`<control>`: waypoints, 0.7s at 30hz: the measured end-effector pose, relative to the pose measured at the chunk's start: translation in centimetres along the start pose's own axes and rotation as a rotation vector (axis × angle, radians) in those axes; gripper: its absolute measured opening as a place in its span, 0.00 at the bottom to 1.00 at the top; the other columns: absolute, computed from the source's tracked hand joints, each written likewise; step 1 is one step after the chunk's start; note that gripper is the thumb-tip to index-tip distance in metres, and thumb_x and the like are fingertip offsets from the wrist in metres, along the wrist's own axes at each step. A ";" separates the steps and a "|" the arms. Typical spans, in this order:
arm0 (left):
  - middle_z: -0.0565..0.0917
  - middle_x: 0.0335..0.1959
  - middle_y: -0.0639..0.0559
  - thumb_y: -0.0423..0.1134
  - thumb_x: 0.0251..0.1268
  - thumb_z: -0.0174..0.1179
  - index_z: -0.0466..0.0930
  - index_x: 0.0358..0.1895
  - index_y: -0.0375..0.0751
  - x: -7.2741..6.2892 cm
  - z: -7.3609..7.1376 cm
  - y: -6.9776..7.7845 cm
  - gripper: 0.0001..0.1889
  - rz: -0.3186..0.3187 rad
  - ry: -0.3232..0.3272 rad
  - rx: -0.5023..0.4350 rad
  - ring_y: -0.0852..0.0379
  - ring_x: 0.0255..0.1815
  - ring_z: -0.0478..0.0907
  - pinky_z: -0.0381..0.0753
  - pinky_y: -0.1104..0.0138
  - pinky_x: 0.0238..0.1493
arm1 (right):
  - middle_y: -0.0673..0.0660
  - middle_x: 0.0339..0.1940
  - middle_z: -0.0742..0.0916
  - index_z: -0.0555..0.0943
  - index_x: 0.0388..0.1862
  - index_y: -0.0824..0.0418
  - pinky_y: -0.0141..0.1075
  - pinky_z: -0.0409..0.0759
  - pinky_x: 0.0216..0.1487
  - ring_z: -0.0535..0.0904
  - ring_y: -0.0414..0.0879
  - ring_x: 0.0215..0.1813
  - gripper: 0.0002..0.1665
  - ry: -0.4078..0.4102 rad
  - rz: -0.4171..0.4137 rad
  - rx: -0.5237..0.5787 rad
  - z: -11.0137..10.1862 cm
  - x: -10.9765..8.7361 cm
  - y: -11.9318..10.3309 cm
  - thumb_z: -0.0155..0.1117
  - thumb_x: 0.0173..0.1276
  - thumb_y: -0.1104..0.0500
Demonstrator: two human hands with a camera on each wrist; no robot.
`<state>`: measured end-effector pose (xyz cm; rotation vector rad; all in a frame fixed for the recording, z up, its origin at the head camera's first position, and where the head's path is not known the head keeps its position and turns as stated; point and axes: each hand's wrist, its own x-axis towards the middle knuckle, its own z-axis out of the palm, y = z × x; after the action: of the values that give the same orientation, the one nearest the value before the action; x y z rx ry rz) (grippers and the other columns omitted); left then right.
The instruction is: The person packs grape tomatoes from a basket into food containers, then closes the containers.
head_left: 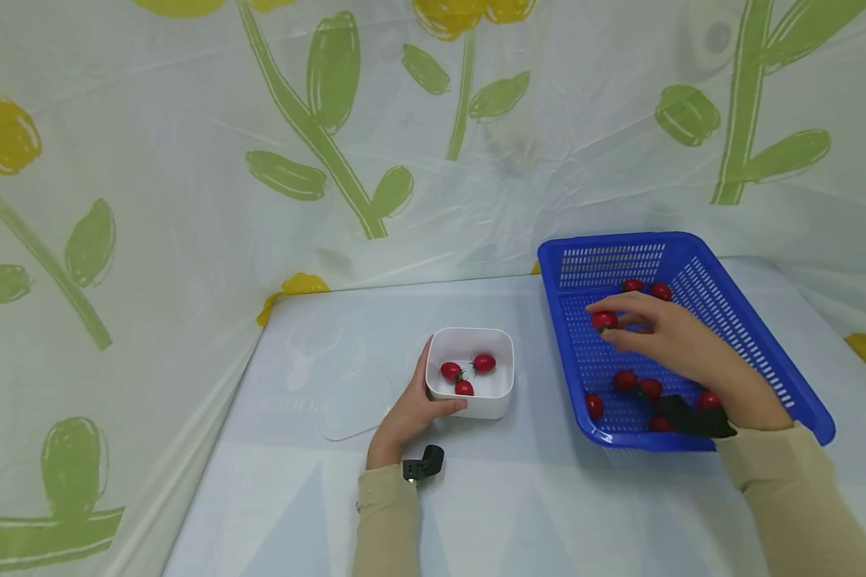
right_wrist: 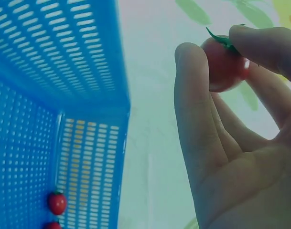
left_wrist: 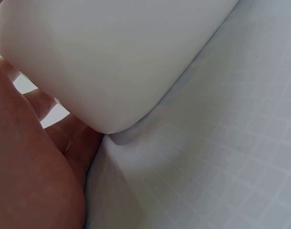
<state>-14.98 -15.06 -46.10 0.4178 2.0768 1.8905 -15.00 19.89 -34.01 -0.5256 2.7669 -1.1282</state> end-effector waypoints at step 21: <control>0.52 0.67 0.50 0.35 0.46 0.68 0.36 0.70 0.59 0.1 0.0 0.0 0.54 0.022 -0.004 -0.029 0.48 0.65 0.51 0.56 0.52 0.61 | 0.53 0.47 0.78 0.69 0.55 0.49 0.39 0.77 0.41 0.78 0.49 0.44 0.22 0.210 0.046 0.274 4.6 0.0 -2.7 0.58 0.62 0.49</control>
<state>-15.02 -15.00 -46.06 0.4398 2.0475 1.9284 -13.23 15.08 -35.42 -0.3277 2.7055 -1.6026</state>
